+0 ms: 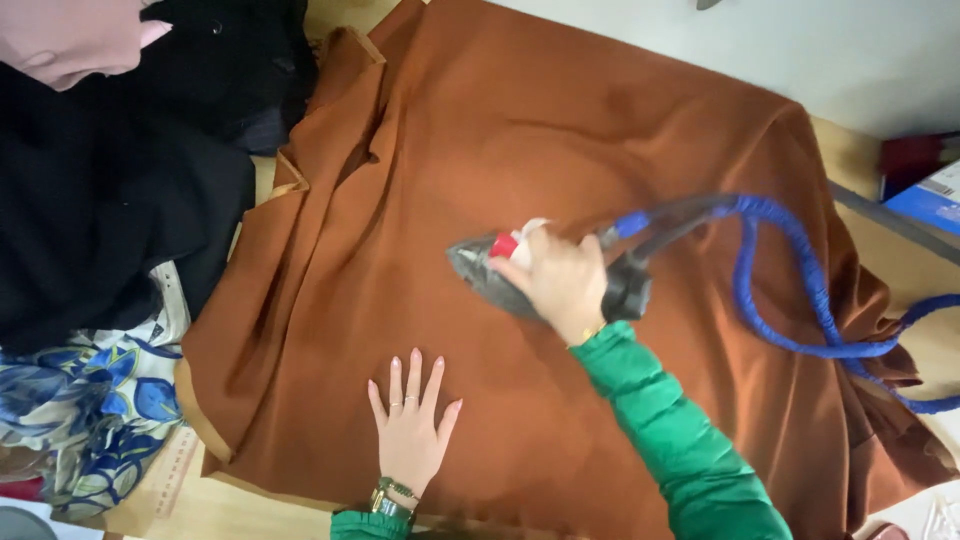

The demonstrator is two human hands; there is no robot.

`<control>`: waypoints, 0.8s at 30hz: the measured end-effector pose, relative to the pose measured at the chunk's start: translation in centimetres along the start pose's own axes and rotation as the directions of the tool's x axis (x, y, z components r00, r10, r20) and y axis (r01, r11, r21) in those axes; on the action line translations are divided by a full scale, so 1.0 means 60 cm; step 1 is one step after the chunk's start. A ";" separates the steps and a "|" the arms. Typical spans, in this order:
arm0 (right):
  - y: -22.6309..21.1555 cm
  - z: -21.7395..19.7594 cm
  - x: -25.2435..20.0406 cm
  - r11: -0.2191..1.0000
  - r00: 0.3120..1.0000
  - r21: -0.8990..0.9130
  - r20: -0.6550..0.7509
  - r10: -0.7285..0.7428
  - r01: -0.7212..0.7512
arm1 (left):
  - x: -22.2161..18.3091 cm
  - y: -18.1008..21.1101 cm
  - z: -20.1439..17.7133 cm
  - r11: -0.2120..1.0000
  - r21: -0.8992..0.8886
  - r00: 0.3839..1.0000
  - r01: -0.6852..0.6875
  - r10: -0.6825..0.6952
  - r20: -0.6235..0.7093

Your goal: The person is ironing a large piece of brown fabric on a pressing table using a professional steam iron.

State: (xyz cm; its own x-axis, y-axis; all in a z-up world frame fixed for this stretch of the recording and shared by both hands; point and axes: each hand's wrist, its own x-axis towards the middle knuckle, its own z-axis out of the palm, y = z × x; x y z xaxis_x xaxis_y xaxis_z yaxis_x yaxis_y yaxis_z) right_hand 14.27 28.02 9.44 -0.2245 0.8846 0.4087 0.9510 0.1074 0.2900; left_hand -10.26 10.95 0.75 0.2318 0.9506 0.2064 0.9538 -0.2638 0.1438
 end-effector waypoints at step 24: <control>-0.011 0.101 0.178 0.991 0.978 -0.031 -0.168 0.121 -0.128 | 0.002 -0.002 -0.007 0.995 -0.098 1.000 0.004 -0.007 -0.026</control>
State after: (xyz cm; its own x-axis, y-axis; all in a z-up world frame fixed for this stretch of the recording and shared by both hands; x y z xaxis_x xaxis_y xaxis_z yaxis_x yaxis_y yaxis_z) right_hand 12.55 40.18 8.37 -0.1406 0.8019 0.5806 0.9647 -0.0208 0.2624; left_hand -10.42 11.03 1.17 0.2200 0.9478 0.2309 0.9315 -0.2744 0.2388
